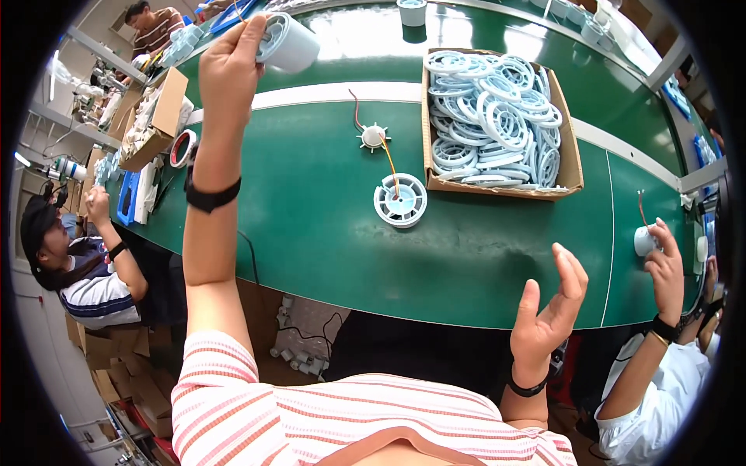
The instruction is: Assembling small electronic speakers by threading wires and joining components at a factory workbench.
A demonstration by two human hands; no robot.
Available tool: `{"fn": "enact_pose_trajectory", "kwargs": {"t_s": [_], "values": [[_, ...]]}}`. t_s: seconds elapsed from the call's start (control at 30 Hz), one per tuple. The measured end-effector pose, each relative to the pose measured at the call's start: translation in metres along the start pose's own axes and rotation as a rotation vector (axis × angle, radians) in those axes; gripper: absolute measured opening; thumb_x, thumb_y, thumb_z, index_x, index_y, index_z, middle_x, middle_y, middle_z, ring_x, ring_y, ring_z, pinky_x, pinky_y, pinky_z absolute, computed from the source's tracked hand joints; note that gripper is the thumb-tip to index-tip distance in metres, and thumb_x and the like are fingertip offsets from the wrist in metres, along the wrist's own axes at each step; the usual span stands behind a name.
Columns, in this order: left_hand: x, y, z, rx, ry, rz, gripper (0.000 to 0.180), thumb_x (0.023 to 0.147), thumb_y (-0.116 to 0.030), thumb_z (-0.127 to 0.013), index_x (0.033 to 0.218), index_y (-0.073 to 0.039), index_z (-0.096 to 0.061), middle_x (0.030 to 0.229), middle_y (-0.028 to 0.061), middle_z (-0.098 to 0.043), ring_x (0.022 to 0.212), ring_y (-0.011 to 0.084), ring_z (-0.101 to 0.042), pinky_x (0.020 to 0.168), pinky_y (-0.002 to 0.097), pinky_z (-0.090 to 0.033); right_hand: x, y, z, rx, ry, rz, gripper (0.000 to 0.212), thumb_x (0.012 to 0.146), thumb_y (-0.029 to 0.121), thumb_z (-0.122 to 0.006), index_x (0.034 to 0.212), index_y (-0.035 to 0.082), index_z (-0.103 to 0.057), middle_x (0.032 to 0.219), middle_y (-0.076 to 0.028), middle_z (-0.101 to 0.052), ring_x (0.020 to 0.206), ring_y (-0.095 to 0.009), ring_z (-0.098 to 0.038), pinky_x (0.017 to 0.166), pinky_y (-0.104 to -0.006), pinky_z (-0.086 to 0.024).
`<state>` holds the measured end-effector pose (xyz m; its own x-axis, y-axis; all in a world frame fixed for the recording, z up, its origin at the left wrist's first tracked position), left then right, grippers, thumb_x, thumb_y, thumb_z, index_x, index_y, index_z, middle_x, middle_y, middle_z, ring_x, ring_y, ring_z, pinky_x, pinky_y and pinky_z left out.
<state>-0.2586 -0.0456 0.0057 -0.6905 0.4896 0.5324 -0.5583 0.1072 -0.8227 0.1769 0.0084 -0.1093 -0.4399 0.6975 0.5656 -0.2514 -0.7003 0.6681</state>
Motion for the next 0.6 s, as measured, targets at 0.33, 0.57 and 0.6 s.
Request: {"fn": "enact_pose_trajectory", "kwargs": {"t_s": [0.33,0.57,0.6], "values": [[-0.23,-0.084,-0.071,0.039,0.838,-0.166,0.023,0.095,0.001,-0.061,0.117,0.008,-0.066,0.111,0.0166,-0.067,0.084,0.0211,-0.069,0.074,0.0287,-0.056,0.008,0.045,-0.032,0.389,0.345,0.079,0.079,0.072,0.001,-0.081,0.143,-0.002,-0.046,0.134,-0.021,-0.057,0.118,-0.036,-0.058,0.099,-0.0413,-0.049],[-0.256,-0.058,-0.077,-0.331,0.701,0.325,0.024,0.099,-0.001,-0.059,0.122,0.004,-0.064,0.104,0.0107,-0.068,0.083,0.011,-0.066,0.069,0.024,-0.055,0.003,0.03,-0.034,0.317,0.296,0.143,0.083,0.07,-0.001,-0.081,0.145,-0.001,-0.046,0.129,-0.018,-0.061,0.11,-0.032,-0.063,0.091,-0.0379,-0.053],[-0.261,-0.059,-0.075,-0.396,0.658,0.385,0.022,0.1,-0.003,-0.059,0.121,0.004,-0.064,0.101,0.009,-0.068,0.082,0.0097,-0.066,0.068,0.023,-0.055,0.002,0.03,-0.034,0.295,0.287,0.138,0.079,0.069,-0.002,-0.08,0.142,0.0,-0.049,0.125,-0.017,-0.061,0.106,-0.031,-0.064,0.089,-0.0374,-0.054]]}}
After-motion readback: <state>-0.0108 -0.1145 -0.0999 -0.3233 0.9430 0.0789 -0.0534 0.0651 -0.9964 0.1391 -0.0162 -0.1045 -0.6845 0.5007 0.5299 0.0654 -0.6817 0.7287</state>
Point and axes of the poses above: each hand's wrist, its own x-axis towards the middle knuckle, its own z-axis out of the back of the hand, y = z × x, the point moved 2 cm from there along x, towards the middle knuckle
